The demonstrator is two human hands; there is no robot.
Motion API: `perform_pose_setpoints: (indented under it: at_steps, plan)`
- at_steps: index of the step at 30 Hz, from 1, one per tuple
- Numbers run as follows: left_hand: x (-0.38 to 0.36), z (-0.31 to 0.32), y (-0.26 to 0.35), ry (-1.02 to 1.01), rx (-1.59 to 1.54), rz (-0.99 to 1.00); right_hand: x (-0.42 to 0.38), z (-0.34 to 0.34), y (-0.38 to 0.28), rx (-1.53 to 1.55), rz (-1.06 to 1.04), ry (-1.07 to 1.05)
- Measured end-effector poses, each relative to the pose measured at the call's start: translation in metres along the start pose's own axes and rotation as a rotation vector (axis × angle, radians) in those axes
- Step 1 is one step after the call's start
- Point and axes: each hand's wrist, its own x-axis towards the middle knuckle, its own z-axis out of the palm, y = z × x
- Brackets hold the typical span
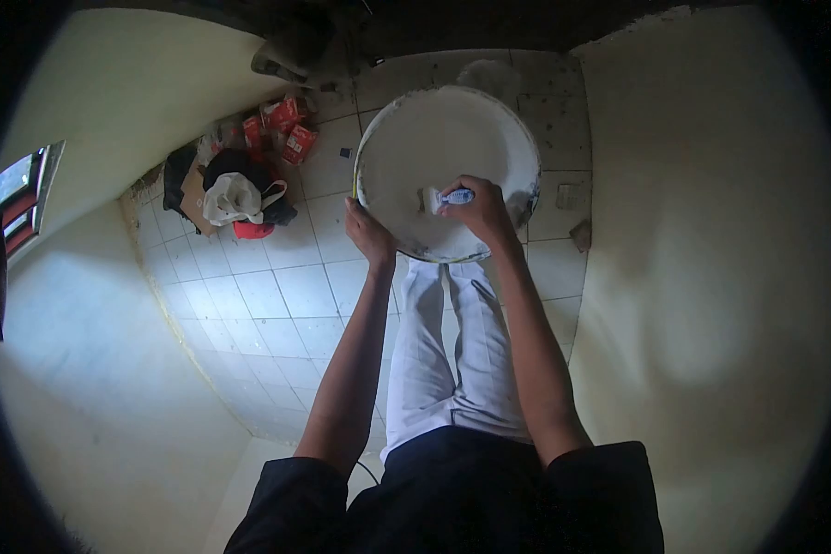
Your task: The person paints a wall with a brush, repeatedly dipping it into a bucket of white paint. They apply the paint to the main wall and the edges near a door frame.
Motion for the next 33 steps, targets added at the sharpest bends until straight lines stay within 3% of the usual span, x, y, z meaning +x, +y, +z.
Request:
perform_pose_setpoints:
  at_steps: [7,10,12,13,15,24,33]
  plan:
    - [0.000,-0.001,-0.001,-0.015,-0.011,0.013,0.000,-0.005,-0.021,-0.104,-0.062,0.042]
    - [0.002,0.000,-0.002,0.001,-0.002,0.040,0.003,-0.005,-0.021,-0.171,0.022,0.088]
    - [0.002,0.001,-0.005,0.000,-0.003,0.039,0.004,-0.006,-0.024,0.114,0.288,0.124]
    - [0.003,0.000,-0.007,-0.001,0.000,0.036,0.005,-0.005,-0.021,0.114,0.285,0.123]
    - [0.003,-0.001,-0.009,-0.020,-0.003,0.015,0.007,-0.001,-0.011,0.435,0.465,0.184]
    - [0.003,0.000,-0.006,0.006,-0.018,0.046,-0.010,0.012,0.006,0.652,0.449,0.434]
    - [0.003,-0.003,-0.005,-0.020,0.048,0.010,-0.019,0.024,0.001,0.680,0.500,0.401]
